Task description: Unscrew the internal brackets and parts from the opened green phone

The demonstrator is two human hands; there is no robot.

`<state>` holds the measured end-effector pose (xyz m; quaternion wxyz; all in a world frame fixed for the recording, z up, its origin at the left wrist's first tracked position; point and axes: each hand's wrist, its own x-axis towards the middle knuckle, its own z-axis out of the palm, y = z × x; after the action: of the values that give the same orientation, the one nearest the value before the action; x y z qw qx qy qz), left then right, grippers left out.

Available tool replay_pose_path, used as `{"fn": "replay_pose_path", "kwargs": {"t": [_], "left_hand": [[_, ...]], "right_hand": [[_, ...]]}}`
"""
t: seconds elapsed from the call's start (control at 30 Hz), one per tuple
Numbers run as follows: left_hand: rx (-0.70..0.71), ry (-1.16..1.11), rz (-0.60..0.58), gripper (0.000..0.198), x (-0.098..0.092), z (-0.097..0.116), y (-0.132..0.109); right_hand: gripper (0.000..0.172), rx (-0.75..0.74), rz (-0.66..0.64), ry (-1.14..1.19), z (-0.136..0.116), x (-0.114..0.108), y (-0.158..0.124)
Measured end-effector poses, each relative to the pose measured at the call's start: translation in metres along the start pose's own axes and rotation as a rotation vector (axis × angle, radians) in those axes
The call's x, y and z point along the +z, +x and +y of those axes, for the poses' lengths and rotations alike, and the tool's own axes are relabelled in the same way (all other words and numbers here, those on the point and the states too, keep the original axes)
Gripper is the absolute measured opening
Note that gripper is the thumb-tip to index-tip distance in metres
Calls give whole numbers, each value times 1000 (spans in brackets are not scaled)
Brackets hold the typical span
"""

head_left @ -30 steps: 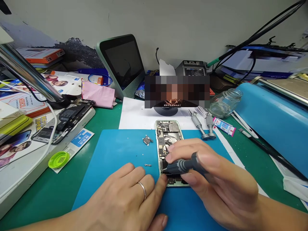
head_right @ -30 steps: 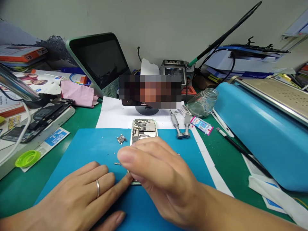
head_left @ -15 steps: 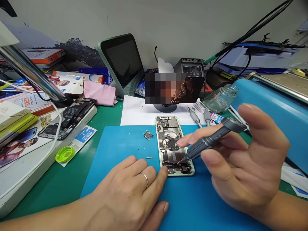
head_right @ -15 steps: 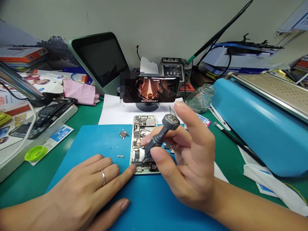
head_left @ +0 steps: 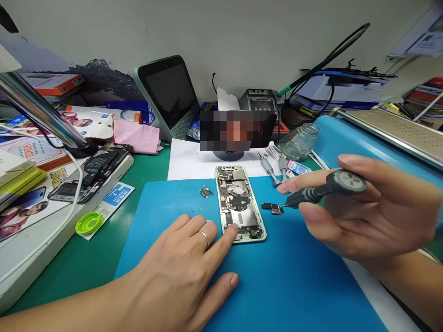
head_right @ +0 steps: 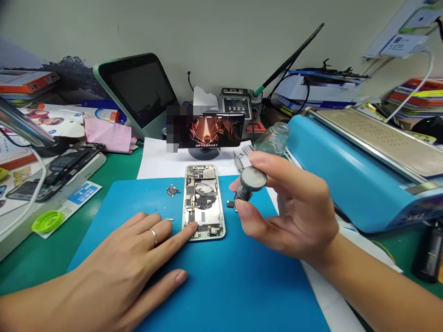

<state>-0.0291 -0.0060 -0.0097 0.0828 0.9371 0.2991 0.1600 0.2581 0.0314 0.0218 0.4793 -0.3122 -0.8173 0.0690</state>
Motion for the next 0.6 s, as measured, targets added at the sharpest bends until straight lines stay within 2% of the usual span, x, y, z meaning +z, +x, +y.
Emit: {"fn": "replay_pose_path", "kwargs": {"t": [0.1,0.23,0.6], "left_hand": [[-6,-10,-8,48,3,0,-1],[-22,-24,3,48,6,0,0],[-10,13,20,49,5,1,1]], "right_hand": [[79,-100,62,-69,-4,6,6],[74,-115,122,9,-5,14,3],[77,-23,82,113,-1,22,-9]]}}
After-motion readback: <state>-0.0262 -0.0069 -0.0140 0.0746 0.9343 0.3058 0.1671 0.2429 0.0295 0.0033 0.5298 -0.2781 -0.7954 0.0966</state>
